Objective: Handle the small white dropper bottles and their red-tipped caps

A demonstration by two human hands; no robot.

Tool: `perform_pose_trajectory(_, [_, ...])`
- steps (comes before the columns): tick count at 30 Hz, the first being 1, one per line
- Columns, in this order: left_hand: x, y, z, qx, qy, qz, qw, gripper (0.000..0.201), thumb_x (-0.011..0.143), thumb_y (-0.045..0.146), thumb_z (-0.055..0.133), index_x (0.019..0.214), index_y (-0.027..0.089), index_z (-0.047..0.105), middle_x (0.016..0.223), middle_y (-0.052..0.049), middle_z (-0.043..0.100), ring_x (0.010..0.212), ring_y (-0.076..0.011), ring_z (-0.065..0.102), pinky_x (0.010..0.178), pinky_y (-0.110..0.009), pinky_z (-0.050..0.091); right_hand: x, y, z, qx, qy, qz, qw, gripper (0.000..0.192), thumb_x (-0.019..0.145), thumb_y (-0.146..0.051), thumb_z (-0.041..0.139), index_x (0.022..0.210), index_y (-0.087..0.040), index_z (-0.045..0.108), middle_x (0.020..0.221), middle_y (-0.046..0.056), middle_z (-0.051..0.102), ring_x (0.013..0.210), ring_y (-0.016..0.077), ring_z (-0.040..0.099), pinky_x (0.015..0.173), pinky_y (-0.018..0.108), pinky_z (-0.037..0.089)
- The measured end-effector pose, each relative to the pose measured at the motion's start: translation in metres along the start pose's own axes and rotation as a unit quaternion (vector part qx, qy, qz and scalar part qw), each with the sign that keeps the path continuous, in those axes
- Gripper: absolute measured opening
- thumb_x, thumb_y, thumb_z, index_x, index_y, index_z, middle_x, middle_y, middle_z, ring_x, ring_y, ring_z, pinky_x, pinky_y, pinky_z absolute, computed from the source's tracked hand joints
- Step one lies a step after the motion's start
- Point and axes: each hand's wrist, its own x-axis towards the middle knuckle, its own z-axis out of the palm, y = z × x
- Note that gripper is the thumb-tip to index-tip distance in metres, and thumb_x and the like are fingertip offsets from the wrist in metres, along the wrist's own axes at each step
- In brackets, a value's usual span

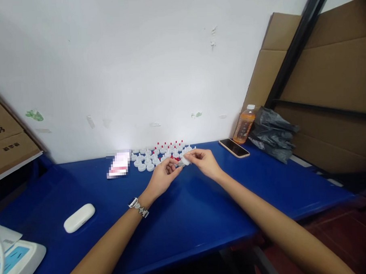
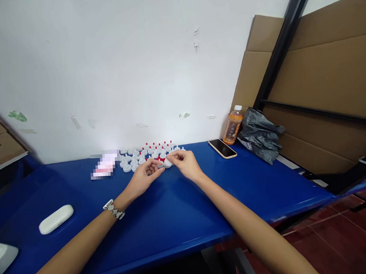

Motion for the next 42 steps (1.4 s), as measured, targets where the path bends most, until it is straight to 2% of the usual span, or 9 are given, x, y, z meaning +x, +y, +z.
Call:
perform_pose_trajectory(3, [-0.001,-0.001,-0.001,0.03,-0.02,-0.003,0.999,0.028,0.085,0.045,0.063,0.09,0.017,0.064,0.07,0.002,0.056,0.062,-0.0114,0.048,0.058,-0.024,0.04,0.036,0.016,-0.018,-0.041,0.033,0.008,0.999,0.024,0.079,-0.041,0.067,0.082,-0.016,0.068,0.069,0.003,0.068,0.06,0.0142,0.058,0.056,0.026,0.043])
perform_pose_trajectory(6, [-0.002,-0.005,-0.001,0.067,-0.037,0.005,0.997,0.029,0.087,0.047,0.059,0.084,0.018,0.064,0.072,0.0,0.059,0.061,-0.0116,0.048,0.058,-0.025,0.04,0.081,0.03,-0.033,-0.14,0.05,0.032,0.988,0.012,0.078,-0.028,0.063,0.079,-0.016,0.065,0.07,0.004,0.071,0.061,0.014,0.062,0.059,0.024,0.046])
perform_pose_trajectory(10, [-0.005,-0.012,-0.004,0.103,-0.034,0.023,0.994,0.029,0.09,0.045,0.055,0.083,0.019,0.064,0.076,0.0,0.061,0.064,-0.0124,0.05,0.06,-0.026,0.04,0.125,0.045,-0.034,-0.331,0.017,0.06,0.942,0.009,0.077,-0.015,0.059,0.078,-0.014,0.068,0.076,0.007,0.074,0.069,0.0143,0.066,0.065,0.023,0.048])
perform_pose_trajectory(13, [-0.006,-0.017,-0.007,0.125,-0.042,0.032,0.991,0.029,0.092,0.044,0.053,0.082,0.019,0.063,0.075,0.0,0.059,0.065,-0.0127,0.05,0.061,-0.027,0.04,0.139,0.057,-0.028,-0.392,-0.011,0.075,0.917,0.011,0.072,-0.011,0.061,0.075,-0.013,0.071,0.076,0.01,0.074,0.071,0.0168,0.066,0.066,0.024,0.048])
perform_pose_trajectory(22, [-0.013,-0.017,-0.019,0.179,-0.08,0.025,0.98,0.03,0.096,0.041,0.045,0.085,0.019,0.063,0.077,0.0,0.06,0.067,-0.0136,0.052,0.062,-0.027,0.039,0.15,0.067,-0.02,-0.456,-0.073,0.097,0.881,0.012,0.067,-0.01,0.067,0.076,-0.011,0.075,0.08,0.012,0.074,0.077,0.02,0.068,0.072,0.025,0.05])
perform_pose_trajectory(28, [-0.025,-0.019,-0.032,0.172,-0.102,0.007,0.98,0.03,0.095,0.045,0.046,0.09,0.02,0.063,0.079,0.0,0.061,0.065,-0.0131,0.05,0.061,-0.026,0.039,0.147,0.065,-0.023,-0.477,-0.071,0.096,0.871,0.02,0.072,-0.01,0.064,0.086,-0.011,0.077,0.087,0.012,0.075,0.08,0.019,0.068,0.071,0.022,0.049])
perform_pose_trajectory(33, [-0.023,-0.02,-0.032,0.182,-0.106,0.01,0.978,0.031,0.095,0.046,0.046,0.089,0.021,0.064,0.078,0.0,0.061,0.065,-0.0135,0.05,0.06,-0.026,0.038,0.147,0.065,-0.017,-0.488,-0.088,0.096,0.863,0.019,0.072,-0.01,0.063,0.084,-0.011,0.078,0.085,0.011,0.076,0.08,0.0187,0.069,0.07,0.021,0.048])
perform_pose_trajectory(39, [-0.021,-0.024,-0.049,0.202,-0.11,0.001,0.973,0.033,0.096,0.045,0.044,0.088,0.02,0.065,0.074,0.0,0.062,0.064,-0.0143,0.052,0.059,-0.026,0.036,0.141,0.046,-0.013,-0.497,-0.078,0.068,0.862,0.023,0.079,-0.022,0.062,0.095,-0.014,0.076,0.095,0.012,0.075,0.086,0.0202,0.068,0.073,0.024,0.047])
perform_pose_trajectory(42, [-0.026,-0.028,-0.061,0.208,-0.103,-0.003,0.973,0.035,0.097,0.043,0.04,0.087,0.02,0.065,0.075,-0.001,0.064,0.065,-0.0145,0.054,0.06,-0.026,0.036,0.131,0.028,0.005,-0.476,-0.076,0.004,0.876,0.025,0.086,-0.028,0.056,0.098,-0.016,0.074,0.094,0.01,0.074,0.084,0.0186,0.066,0.072,0.024,0.045])
